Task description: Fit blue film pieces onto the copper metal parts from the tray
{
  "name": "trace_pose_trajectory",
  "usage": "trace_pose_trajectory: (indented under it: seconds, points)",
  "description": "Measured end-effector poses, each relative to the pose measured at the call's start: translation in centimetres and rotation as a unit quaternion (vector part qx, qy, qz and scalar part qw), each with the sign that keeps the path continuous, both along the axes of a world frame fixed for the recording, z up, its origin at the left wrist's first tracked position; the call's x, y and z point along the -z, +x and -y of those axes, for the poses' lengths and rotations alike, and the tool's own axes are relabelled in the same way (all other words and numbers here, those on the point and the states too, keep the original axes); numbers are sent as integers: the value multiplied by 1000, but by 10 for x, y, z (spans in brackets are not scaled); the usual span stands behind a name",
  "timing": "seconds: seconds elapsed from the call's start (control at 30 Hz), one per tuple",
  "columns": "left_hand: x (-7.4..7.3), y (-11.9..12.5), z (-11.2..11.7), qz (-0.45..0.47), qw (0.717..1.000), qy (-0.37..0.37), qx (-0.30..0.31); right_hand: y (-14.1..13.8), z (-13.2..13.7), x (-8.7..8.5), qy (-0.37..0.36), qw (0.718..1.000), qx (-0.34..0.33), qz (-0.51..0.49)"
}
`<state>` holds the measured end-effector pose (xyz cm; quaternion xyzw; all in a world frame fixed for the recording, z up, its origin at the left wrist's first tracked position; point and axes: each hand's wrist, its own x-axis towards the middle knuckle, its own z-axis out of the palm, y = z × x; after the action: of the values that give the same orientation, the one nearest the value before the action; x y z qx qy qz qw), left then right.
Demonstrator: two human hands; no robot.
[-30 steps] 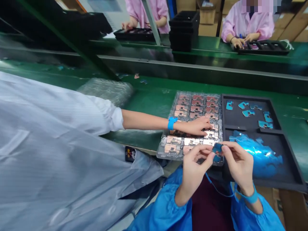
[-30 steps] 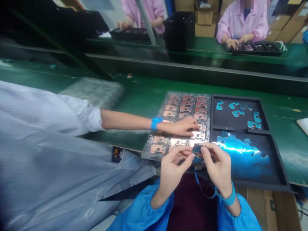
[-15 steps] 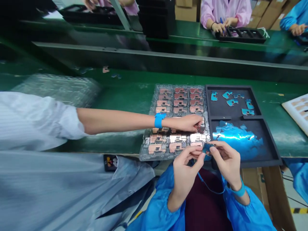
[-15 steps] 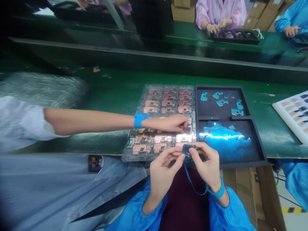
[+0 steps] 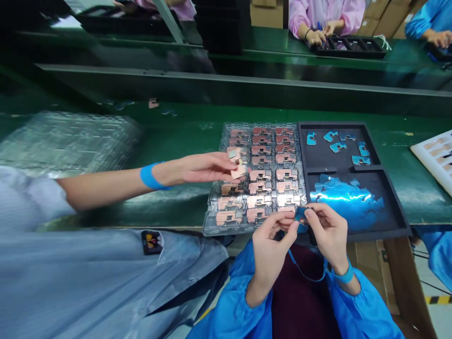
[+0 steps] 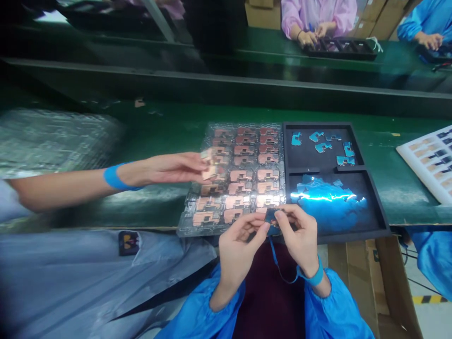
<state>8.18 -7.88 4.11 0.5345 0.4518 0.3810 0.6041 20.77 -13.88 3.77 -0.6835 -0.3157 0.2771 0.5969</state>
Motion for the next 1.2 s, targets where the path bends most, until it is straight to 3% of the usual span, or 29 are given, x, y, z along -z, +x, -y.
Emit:
trace_pose_trajectory:
  seconds: [0.17,0.43,0.6,0.73,0.87,1.0,1.2]
  points:
    - [-3,0,-1,24,998,-55,16,-3,-9,-3,9,998,52,-15]
    - [-1,2,-14,50,994,-92,16,1,-11,-7,-2,1000,-6,-8]
    - [0,8,-11,42,996,-77,3,-3,-10,-1,12,999,18,48]
    - [-1,10,-8,100,985,-138,32,-1,-12,6,17,995,50,90]
    - [-3,8,-9,128,974,-182,31,4,-12,7,32,990,7,135]
    - [-1,4,-11,105,982,-154,16,11,-10,1,46,969,-67,235]
    - [0,-4,-13,102,988,-109,46,20,-10,-9,90,916,-82,383]
